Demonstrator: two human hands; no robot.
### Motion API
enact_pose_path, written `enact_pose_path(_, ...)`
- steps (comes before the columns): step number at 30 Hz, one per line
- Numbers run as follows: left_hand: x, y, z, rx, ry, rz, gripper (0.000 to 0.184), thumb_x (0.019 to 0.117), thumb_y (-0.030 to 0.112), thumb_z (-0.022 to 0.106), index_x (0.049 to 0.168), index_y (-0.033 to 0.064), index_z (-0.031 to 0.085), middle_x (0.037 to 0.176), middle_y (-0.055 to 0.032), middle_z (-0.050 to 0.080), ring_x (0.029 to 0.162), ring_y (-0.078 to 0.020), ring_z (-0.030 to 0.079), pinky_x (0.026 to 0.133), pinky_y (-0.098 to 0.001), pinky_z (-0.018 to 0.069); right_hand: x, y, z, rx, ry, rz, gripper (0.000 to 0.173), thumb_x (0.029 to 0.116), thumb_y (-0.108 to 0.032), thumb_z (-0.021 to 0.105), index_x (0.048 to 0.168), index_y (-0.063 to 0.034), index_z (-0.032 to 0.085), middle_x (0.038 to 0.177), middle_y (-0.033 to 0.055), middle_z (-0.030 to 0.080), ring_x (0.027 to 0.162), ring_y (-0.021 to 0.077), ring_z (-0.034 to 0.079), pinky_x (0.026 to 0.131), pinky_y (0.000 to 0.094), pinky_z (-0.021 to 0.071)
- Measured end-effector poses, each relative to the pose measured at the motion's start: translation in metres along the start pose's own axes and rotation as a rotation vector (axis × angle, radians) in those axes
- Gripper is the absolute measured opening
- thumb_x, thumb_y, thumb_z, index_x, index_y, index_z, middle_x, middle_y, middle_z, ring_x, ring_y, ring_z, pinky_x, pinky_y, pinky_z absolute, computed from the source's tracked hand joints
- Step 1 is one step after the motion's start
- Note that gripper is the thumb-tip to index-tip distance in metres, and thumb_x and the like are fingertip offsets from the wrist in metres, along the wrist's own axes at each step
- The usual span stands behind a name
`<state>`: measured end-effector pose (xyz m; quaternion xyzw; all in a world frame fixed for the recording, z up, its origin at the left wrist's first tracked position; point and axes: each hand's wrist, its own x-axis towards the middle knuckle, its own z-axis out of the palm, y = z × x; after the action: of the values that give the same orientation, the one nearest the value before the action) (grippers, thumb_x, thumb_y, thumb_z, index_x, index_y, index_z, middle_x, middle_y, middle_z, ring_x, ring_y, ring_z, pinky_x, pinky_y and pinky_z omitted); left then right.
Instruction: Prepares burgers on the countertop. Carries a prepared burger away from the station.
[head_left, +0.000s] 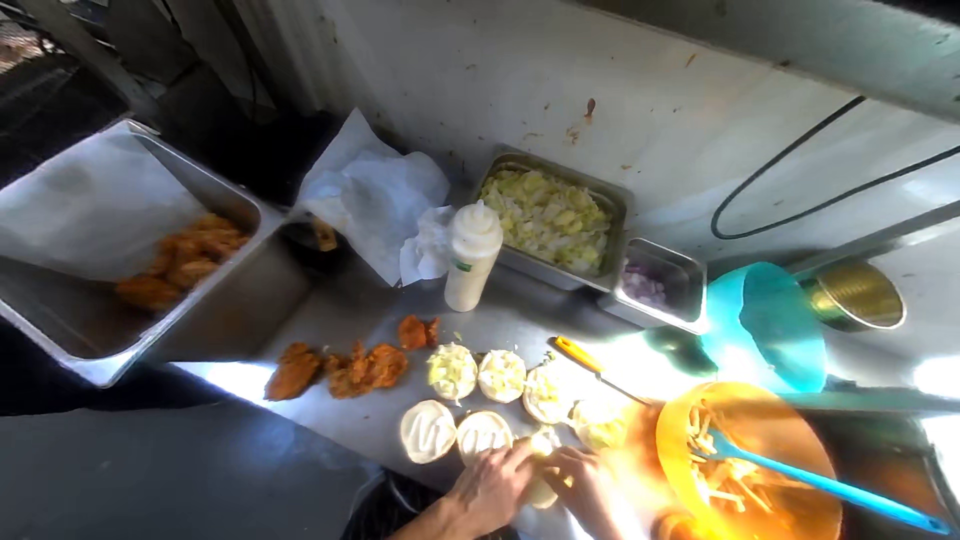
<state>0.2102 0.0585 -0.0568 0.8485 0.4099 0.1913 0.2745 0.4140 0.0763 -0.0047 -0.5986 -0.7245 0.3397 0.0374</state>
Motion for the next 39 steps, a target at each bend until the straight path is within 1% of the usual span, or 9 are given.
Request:
enact_pose_path(6,-0.002,0.003,-0.005,0.022,0.041,0.005,0.021,0.0961,0.021,0.065,0.106,0.0063,0.076,0.115,-0.0132,0.073,0.092,-0.0298,0.074,0.077,-0.0445,0.0613,0.055,-0.012,-0.098,0.0,0.16,-0.104,0.023,0.0986,-0.023,0.06,0.105,-0.0087,0.077,0.096,0.0068,0.075,0.083,0.0208,0.072,0.074,0.0425,0.0598)
enact_pose_path(11,-0.007,0.01,-0.015,-0.053,0.095,-0.05,0.023,0.0975,0.021,0.065,0.112,0.0079,0.077,0.122,-0.0142,0.072,0.097,-0.031,0.074,0.082,-0.0452,0.0609,0.18,-0.041,-0.16,-0.035,0.498,-0.268,0.018,0.0989,-0.012,0.066,0.11,-0.0016,0.075,0.103,0.0178,0.073,0.086,0.0323,0.072,0.076,0.0542,0.0582)
enact_pose_path(14,-0.018,0.01,-0.022,-0.074,0.109,-0.125,0.024,0.1003,0.022,0.062,0.115,0.0091,0.076,0.122,-0.0119,0.072,0.097,-0.0297,0.073,0.083,-0.045,0.0607,0.263,-0.059,-0.174,-0.003,0.282,-0.089,0.033,0.1033,-0.024,0.062,0.128,-0.0025,0.066,0.121,0.0235,0.069,0.104,0.0415,0.069,0.09,0.0622,0.0531)
enact_pose_path(17,-0.035,0.008,-0.033,-0.071,0.231,-0.24,0.023,0.0999,0.025,0.064,0.113,0.0115,0.077,0.118,-0.0096,0.073,0.097,-0.026,0.073,0.083,-0.0424,0.0609,0.343,-0.056,-0.159,-0.03,0.038,0.106,0.067,0.0972,-0.039,0.069,0.151,-0.005,0.047,0.148,0.0275,0.051,0.135,0.0474,0.049,0.109,0.0671,0.0378)
enact_pose_path(19,-0.047,0.006,-0.044,-0.096,0.305,-0.331,0.022,0.0993,0.024,0.065,0.111,0.0102,0.077,0.117,-0.0102,0.074,0.101,-0.0246,0.073,0.087,-0.0408,0.0608,0.369,-0.064,-0.142,-0.087,-0.014,0.113,0.075,0.0962,-0.041,0.07,0.155,-0.0046,0.041,0.152,0.0287,0.045,0.141,0.0486,0.042,0.113,0.0667,0.0343)
enact_pose_path(25,-0.07,0.002,-0.058,-0.117,0.372,-0.476,0.021,0.0984,0.023,0.067,0.111,0.0097,0.077,0.118,-0.0088,0.074,0.105,-0.0215,0.072,0.088,-0.0378,0.0607,0.369,-0.073,-0.141,-0.088,-0.022,0.065,0.059,0.0964,-0.019,0.07,0.149,-0.0041,0.049,0.138,0.031,0.056,0.127,0.0502,0.055,0.104,0.0676,0.0419)
enact_pose_path(32,-0.058,-0.001,-0.056,-0.131,0.294,-0.398,0.02,0.0985,0.023,0.067,0.108,0.0104,0.078,0.117,-0.0084,0.074,0.103,-0.021,0.073,0.087,-0.0372,0.061,0.314,-0.066,-0.177,0.184,0.276,0.004,0.023,0.0933,-0.009,0.071,0.116,-0.0035,0.071,0.121,0.028,0.066,0.111,0.0487,0.061,0.089,0.0697,0.0458)
enact_pose_path(35,-0.053,-0.002,-0.055,-0.146,0.254,-0.346,0.02,0.0985,0.024,0.067,0.109,0.0108,0.078,0.117,-0.0082,0.073,0.102,-0.0213,0.072,0.086,-0.0374,0.061,0.322,-0.043,-0.192,0.347,0.352,-0.039,0.025,0.0928,-0.008,0.072,0.117,0.0004,0.07,0.121,0.0246,0.067,0.109,0.0389,0.063,0.093,0.0599,0.0483)
enact_pose_path(39,-0.047,-0.001,-0.058,-0.201,0.203,-0.299,0.02,0.0985,0.024,0.067,0.11,0.0113,0.078,0.118,-0.0083,0.073,0.104,-0.022,0.072,0.087,-0.0395,0.0608,0.301,-0.034,-0.202,0.678,0.44,-0.015,0.026,0.0938,-0.006,0.069,0.118,0.0024,0.065,0.113,0.0182,0.065,0.091,0.0218,0.066,0.081,0.0416,0.058)
